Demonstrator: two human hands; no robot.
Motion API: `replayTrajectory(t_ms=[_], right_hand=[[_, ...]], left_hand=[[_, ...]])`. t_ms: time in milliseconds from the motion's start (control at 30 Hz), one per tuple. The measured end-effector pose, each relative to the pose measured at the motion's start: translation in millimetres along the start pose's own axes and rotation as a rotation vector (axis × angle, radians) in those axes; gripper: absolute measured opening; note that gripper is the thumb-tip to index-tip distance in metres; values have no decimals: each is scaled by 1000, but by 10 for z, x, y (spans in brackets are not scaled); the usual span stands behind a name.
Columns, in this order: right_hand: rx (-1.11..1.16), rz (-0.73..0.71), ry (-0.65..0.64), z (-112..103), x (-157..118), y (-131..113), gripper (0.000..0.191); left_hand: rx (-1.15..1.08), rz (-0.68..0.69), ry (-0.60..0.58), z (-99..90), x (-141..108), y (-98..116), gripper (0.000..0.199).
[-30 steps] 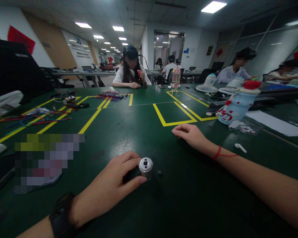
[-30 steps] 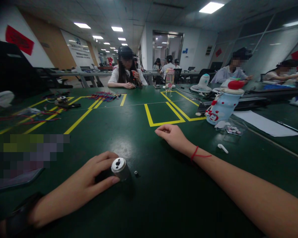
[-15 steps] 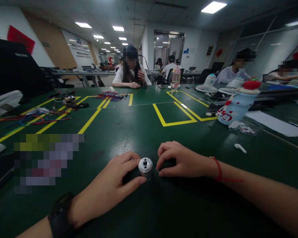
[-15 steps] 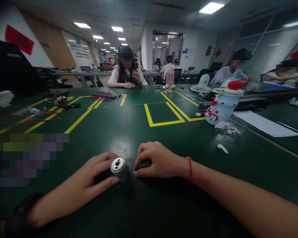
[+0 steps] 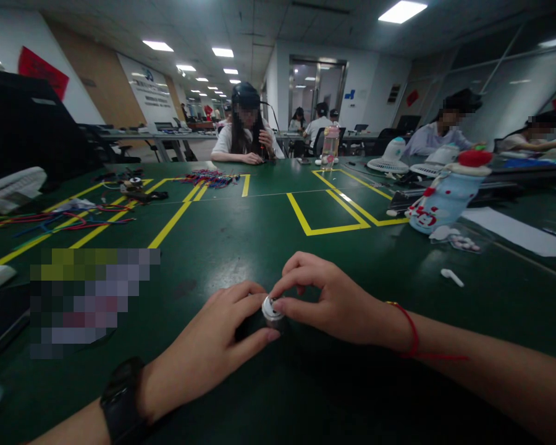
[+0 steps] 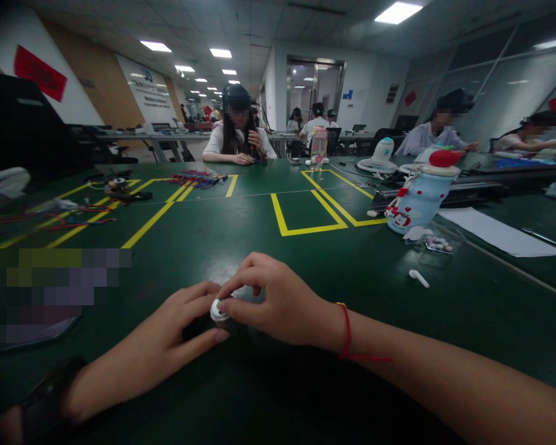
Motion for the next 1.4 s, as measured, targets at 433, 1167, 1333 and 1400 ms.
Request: replayTrajectory(t_ms=[433,1167,1333,1400], right_hand=[[57,342,576,-1275,-257,1088,35],[-15,-47,31,-125,17,33,21],[68,-58,81,-115,26,-15,14],[90,-30,127,-244,24,33,15]], left_hand=[[-34,5,-56,-53,-71,84,18],[-21,-7,-51,-9,-24,14,18],[-15,2,-49,26,-10,13,18],[-18,0,-54,-6,-8,22,17]])
Point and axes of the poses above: each hand's wrist, its own x-axis towards the middle knuckle, its own z-axis out of the palm, y = z × x, the point moved 10 cm from there along x, towards the middle knuckle, and after that the axes turned 12 degrees about x, right-handed, at the moved point
